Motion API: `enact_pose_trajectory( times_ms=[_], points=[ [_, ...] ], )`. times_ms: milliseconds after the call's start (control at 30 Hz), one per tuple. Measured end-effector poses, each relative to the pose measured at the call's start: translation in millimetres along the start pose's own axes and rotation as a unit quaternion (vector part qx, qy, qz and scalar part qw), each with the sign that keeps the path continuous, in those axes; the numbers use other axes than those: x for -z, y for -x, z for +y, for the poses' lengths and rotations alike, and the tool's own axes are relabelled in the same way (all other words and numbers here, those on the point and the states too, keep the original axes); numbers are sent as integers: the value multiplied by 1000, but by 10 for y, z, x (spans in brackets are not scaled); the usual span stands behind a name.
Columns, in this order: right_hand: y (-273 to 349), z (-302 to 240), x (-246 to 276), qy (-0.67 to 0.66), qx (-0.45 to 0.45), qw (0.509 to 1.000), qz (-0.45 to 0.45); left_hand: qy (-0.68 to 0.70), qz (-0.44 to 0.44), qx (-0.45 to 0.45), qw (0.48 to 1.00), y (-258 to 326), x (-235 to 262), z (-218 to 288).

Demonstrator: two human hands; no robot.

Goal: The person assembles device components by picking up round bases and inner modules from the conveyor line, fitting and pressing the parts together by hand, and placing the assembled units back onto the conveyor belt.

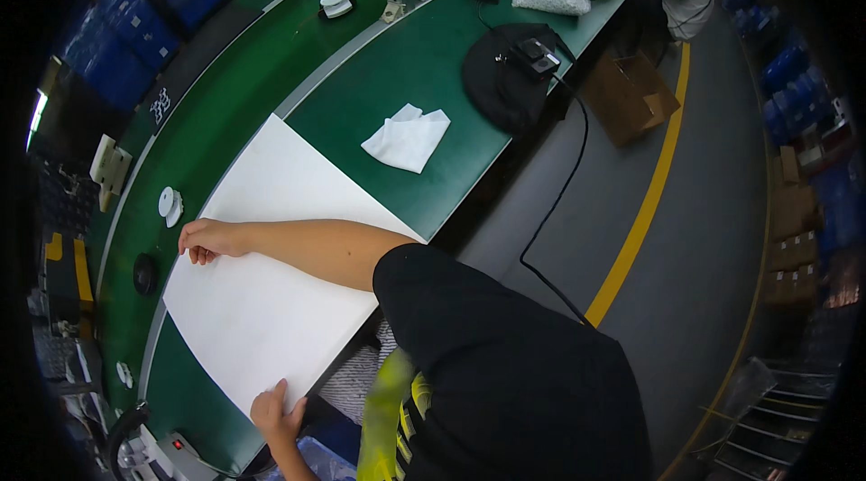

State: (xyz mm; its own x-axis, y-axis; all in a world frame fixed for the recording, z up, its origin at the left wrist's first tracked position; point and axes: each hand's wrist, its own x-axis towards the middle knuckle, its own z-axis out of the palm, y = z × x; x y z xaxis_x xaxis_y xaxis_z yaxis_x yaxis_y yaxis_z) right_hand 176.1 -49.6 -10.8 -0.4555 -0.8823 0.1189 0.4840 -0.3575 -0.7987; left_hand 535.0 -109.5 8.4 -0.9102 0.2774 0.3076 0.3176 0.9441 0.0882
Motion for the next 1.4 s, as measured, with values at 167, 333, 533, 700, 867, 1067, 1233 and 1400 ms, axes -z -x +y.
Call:
enact_pose_trajectory(
  times_ms=[167, 333, 533, 700, 867, 1067, 1233, 1400],
  points=[
    [11, -23, -76, 4, 7, 1000, 7, 5, 8, 11, 1000, 65, 18, -28],
    [-33, 49, -100, -40, 2, 999, 8, 26, -16, 48, 998, 106, 40, -53],
    [-209, 181, -221, -4, 27, 999, 25, 4, -21, 54, 998, 151, 263, -31],
    [0, 38, -204, 18, -9, 997, 73, 179, -89, 153, 968, -24, 307, -135],
    [19, -47, -459, 81, 80, 988, 108, 499, 51, 390, 772, -118, 597, -402],
    [22, -70, -532, 75, 127, 978, 147, 183, 122, 271, 937, -1011, 513, -1234],
    [-23, -22, -589, 101, 141, 974, 143, -41, 116, 301, 946, -1760, 307, -2501],
    [-3, -3, -610, 94, 141, 974, 148, 55, -60, 469, 879, -2260, 40, -3240]
  ],
)
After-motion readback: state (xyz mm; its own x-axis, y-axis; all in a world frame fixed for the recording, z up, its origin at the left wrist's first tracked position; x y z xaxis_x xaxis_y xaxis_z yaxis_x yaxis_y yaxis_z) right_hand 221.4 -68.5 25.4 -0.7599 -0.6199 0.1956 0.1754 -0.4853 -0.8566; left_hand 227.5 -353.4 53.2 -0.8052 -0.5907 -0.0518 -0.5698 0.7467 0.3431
